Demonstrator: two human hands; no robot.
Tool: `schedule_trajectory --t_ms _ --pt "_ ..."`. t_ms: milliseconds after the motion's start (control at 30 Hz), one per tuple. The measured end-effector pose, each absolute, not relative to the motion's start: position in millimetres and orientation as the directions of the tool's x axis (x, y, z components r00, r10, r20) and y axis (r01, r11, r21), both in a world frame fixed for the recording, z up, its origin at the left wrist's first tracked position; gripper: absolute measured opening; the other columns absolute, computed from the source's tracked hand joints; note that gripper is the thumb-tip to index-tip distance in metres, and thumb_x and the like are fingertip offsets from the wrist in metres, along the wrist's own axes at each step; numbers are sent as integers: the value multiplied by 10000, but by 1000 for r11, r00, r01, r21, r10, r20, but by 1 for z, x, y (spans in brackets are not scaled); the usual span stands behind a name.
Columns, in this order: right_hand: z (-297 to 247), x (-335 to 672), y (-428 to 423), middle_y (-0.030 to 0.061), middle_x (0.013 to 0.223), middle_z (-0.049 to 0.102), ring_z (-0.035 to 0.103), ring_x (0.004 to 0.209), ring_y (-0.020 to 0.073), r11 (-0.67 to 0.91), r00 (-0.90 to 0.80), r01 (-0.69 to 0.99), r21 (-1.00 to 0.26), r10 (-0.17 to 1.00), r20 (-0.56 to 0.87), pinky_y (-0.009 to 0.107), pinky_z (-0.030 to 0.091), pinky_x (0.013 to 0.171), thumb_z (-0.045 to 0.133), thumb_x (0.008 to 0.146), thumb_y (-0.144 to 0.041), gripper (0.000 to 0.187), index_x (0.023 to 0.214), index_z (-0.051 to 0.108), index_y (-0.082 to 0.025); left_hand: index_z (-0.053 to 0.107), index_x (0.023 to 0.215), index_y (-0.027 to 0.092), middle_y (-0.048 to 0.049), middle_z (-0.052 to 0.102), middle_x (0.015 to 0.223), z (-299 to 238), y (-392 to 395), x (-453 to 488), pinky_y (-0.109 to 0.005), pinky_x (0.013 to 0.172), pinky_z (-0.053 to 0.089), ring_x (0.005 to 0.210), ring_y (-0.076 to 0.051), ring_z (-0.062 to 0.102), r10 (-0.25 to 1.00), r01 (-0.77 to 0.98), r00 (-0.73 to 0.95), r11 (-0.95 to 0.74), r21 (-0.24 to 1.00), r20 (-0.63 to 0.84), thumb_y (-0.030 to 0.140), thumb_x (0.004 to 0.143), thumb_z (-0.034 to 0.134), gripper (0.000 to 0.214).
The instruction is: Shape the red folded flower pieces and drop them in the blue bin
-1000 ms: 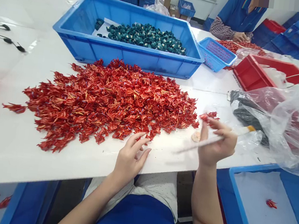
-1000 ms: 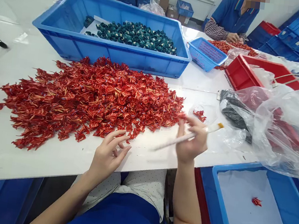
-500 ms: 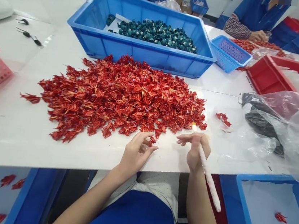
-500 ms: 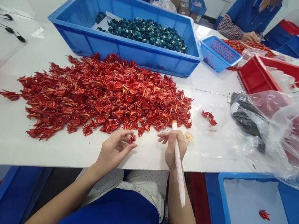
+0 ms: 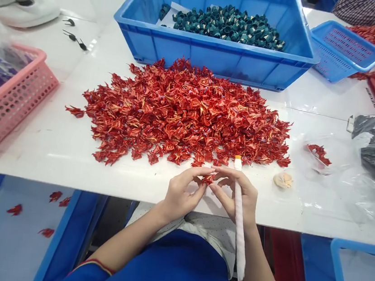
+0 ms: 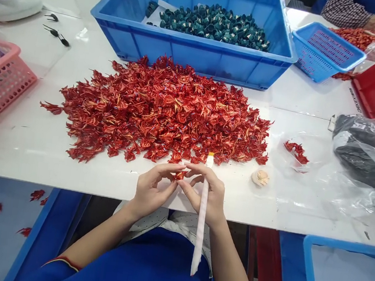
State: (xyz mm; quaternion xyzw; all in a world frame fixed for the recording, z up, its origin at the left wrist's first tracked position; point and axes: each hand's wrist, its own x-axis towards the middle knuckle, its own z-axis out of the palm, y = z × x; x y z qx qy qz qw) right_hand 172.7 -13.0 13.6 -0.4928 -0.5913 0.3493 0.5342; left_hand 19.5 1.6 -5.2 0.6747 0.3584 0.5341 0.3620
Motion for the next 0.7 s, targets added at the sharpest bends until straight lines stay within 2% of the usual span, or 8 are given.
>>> schedule_trajectory --t_ms 100,200,267,333,500,700 --pt "10 175 -17 62 987 736 691 729 140 273 34 106 -956 960 278 280 610 650 733 775 -121 280 1024 670 -234 661 977 178 -88 705 1009 -3 2 21 -230 680 611 926 -171 699 862 99 135 -503 859 489 81 850 618 166" --pt "6 173 -22 59 1031 731 710 856 164 308 82 -18 -951 949 306 303 616 730 725 769 -81 315 1023 634 -244 661 917 162 -81 676 978 0 2 22 -208 632 600 820 -147 698 924 -24 49 -377 926 378 127 816 689 110" --pt "5 169 -24 48 1040 725 711 890 163 337 153 -39 -941 932 328 305 616 763 725 767 -62 332 1018 614 -249 664 907 156 -67 683 913 1 2 21 -206 646 599 777 -139 703 957 -113 57 -278 954 285 162 819 709 100" --pt "5 163 -26 41 1033 716 708 896 161 370 221 -2 -929 906 360 306 615 771 729 763 -58 336 1005 597 -250 679 920 154 -71 702 889 3 2 18 -213 674 602 795 -151 714 966 -174 123 -205 963 228 208 840 702 99" --pt "1 153 -29 44 1001 677 680 917 188 453 281 215 -865 820 499 339 619 728 741 758 -73 350 997 573 -265 712 998 158 -131 722 1035 3 4 13 -259 698 618 929 -225 724 961 -261 239 -78 962 142 339 810 750 263" --pt "-3 147 -33 44 956 639 653 833 187 464 235 351 -814 797 556 308 586 604 723 756 -50 361 1013 597 -272 752 1005 179 -103 728 974 2 5 12 -247 682 603 827 -183 714 965 -319 247 -8 948 92 307 743 815 299"
